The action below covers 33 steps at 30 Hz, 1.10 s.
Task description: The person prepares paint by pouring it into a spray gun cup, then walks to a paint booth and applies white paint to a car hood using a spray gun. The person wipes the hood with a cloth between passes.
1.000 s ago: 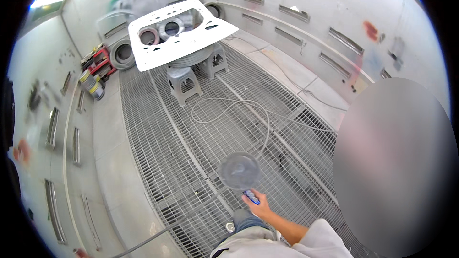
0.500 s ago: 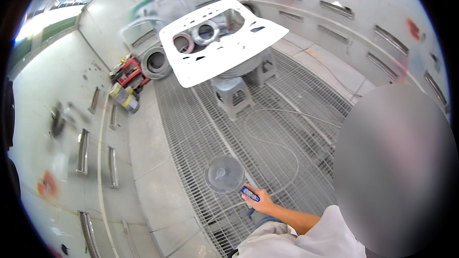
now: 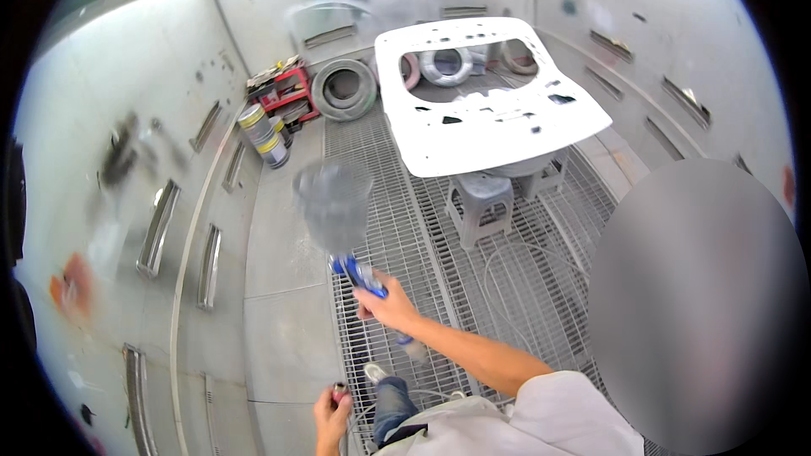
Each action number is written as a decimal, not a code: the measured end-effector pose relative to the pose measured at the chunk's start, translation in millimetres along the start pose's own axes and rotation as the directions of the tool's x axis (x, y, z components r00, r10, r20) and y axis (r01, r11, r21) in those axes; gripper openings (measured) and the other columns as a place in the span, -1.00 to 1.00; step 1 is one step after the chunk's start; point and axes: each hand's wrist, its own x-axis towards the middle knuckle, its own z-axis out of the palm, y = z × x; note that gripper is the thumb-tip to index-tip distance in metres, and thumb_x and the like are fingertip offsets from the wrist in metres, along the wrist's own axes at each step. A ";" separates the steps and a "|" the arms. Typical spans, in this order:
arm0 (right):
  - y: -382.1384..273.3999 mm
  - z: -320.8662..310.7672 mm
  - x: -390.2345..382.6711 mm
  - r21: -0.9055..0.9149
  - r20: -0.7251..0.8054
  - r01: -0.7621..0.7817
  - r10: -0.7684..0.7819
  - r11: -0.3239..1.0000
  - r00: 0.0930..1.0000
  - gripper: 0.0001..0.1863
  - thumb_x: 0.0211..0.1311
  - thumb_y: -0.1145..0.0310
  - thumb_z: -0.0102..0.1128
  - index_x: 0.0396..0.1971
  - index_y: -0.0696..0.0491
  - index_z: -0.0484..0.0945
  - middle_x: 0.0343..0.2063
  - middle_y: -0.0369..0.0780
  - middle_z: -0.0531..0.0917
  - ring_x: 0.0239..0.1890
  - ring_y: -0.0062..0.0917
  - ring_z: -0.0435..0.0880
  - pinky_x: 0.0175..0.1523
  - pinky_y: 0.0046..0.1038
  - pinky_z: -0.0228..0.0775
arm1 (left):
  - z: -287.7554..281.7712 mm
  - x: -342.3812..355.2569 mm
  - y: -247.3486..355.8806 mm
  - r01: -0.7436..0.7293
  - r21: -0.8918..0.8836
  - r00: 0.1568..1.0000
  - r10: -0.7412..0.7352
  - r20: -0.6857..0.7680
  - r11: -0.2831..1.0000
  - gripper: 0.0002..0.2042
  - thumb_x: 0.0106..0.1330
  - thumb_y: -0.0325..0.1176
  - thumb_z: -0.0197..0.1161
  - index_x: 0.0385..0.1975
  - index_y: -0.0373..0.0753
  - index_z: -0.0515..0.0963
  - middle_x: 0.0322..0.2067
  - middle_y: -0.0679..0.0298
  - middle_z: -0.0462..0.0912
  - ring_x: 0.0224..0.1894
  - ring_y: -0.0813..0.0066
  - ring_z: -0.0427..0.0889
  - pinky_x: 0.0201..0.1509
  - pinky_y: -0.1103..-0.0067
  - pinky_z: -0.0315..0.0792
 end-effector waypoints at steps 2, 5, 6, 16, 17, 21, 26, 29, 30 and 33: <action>-43.3 31.0 56.1 -0.029 0.023 0.046 -0.045 0.999 0.999 -0.85 0.24 0.39 0.19 -0.43 0.16 0.53 -0.68 -0.27 0.56 -0.65 -0.65 0.54 -0.48 -0.56 0.45 | 14.5 60.1 6.0 -0.065 -0.113 0.997 0.069 0.033 0.991 -0.82 0.30 -0.37 0.19 -0.20 -0.32 0.47 -0.43 0.43 0.43 -0.39 0.70 0.33 -0.33 0.70 0.30; -86.5 74.1 152.7 0.143 -0.048 0.090 -0.084 0.986 0.995 -0.78 0.22 0.40 0.21 -0.60 0.06 0.44 -0.73 -0.36 0.43 -0.74 -0.70 0.37 -0.56 -0.59 0.31 | 15.8 157.5 18.2 -0.095 -0.164 0.990 0.111 0.091 0.982 -0.77 0.36 -0.32 0.11 -0.07 -0.27 0.41 -0.46 0.40 0.44 -0.44 0.67 0.35 -0.35 0.67 0.32; -98.8 86.3 186.7 0.233 -0.047 0.122 -0.114 0.965 0.992 -0.76 0.21 0.41 0.22 -0.62 0.04 0.41 -0.75 -0.39 0.38 -0.76 -0.72 0.30 -0.59 -0.60 0.25 | 4.0 191.5 23.9 -0.092 -0.017 0.981 0.093 0.168 0.996 -0.77 0.38 -0.30 0.08 -0.07 -0.25 0.42 -0.51 0.40 0.44 -0.49 0.65 0.34 -0.38 0.65 0.33; -173.9 216.5 319.8 0.313 -0.010 0.306 -0.319 0.899 0.948 -0.73 0.24 0.46 0.10 -0.64 -0.04 0.30 -0.75 -0.44 0.27 -0.77 -0.79 0.19 -0.63 -0.63 0.10 | -94.5 351.6 121.0 -0.377 -0.403 0.869 0.469 0.158 0.834 -0.61 0.41 -0.03 0.08 -0.16 -0.30 0.41 -0.60 0.38 0.45 -0.59 0.70 0.34 -0.51 0.69 0.27; -175.0 221.7 333.6 0.298 -0.013 0.311 -0.323 0.902 0.946 -0.73 0.24 0.46 0.10 -0.65 -0.04 0.30 -0.76 -0.44 0.26 -0.77 -0.79 0.19 -0.63 -0.64 0.10 | -98.2 365.3 122.7 -0.351 -0.420 0.875 0.453 0.172 0.837 -0.61 0.41 -0.03 0.07 -0.16 -0.30 0.41 -0.60 0.38 0.44 -0.60 0.70 0.33 -0.52 0.69 0.26; -173.4 239.2 388.1 0.247 0.038 0.283 -0.301 0.927 0.953 -0.71 0.23 0.45 0.13 -0.66 -0.03 0.31 -0.77 -0.44 0.26 -0.77 -0.78 0.20 -0.63 -0.64 0.08 | -105.8 417.5 128.8 -0.230 -0.539 0.877 0.413 0.247 0.810 -0.57 0.43 0.04 -0.01 -0.14 -0.30 0.39 -0.63 0.41 0.36 -0.65 0.73 0.25 -0.59 0.71 0.13; -156.4 238.2 469.2 0.239 0.041 0.264 -0.282 0.934 0.959 -0.72 0.23 0.45 0.14 -0.66 -0.03 0.33 -0.78 -0.45 0.26 -0.78 -0.78 0.19 -0.63 -0.64 0.07 | -111.1 493.1 128.4 -0.024 -0.618 0.901 0.285 0.328 0.786 -0.53 0.42 0.11 -0.03 -0.16 -0.27 0.38 -0.66 0.43 0.30 -0.67 0.73 0.19 -0.61 0.71 0.07; -154.8 227.8 519.0 0.233 0.031 0.258 -0.273 0.938 0.962 -0.69 0.24 0.47 0.10 -0.68 -0.04 0.29 -0.79 -0.46 0.23 -0.79 -0.79 0.18 -0.64 -0.65 0.07 | -108.8 553.0 138.6 -0.026 -0.634 0.877 0.322 0.356 0.773 -0.60 0.44 0.04 -0.02 -0.17 -0.25 0.38 -0.66 0.44 0.29 -0.67 0.73 0.17 -0.62 0.71 0.05; -156.1 223.3 536.7 0.235 0.041 0.265 -0.281 0.935 0.959 -0.69 0.25 0.47 0.09 -0.69 -0.04 0.28 -0.79 -0.46 0.22 -0.79 -0.79 0.18 -0.65 -0.65 0.07 | -104.6 574.9 142.1 -0.036 -0.639 0.863 0.346 0.369 0.769 -0.61 0.44 0.02 -0.02 -0.17 -0.25 0.38 -0.66 0.44 0.29 -0.67 0.73 0.17 -0.63 0.70 0.05; -158.3 209.1 595.3 0.277 0.056 0.252 -0.278 0.927 0.959 -0.70 0.28 0.46 0.03 -0.67 -0.04 0.28 -0.79 -0.48 0.21 -0.79 -0.81 0.14 -0.66 -0.66 0.04 | -100.5 628.7 154.0 0.057 -0.664 0.849 0.314 0.425 0.746 -0.63 0.45 -0.03 -0.02 -0.14 -0.27 0.38 -0.64 0.44 0.29 -0.68 0.74 0.15 -0.62 0.72 0.05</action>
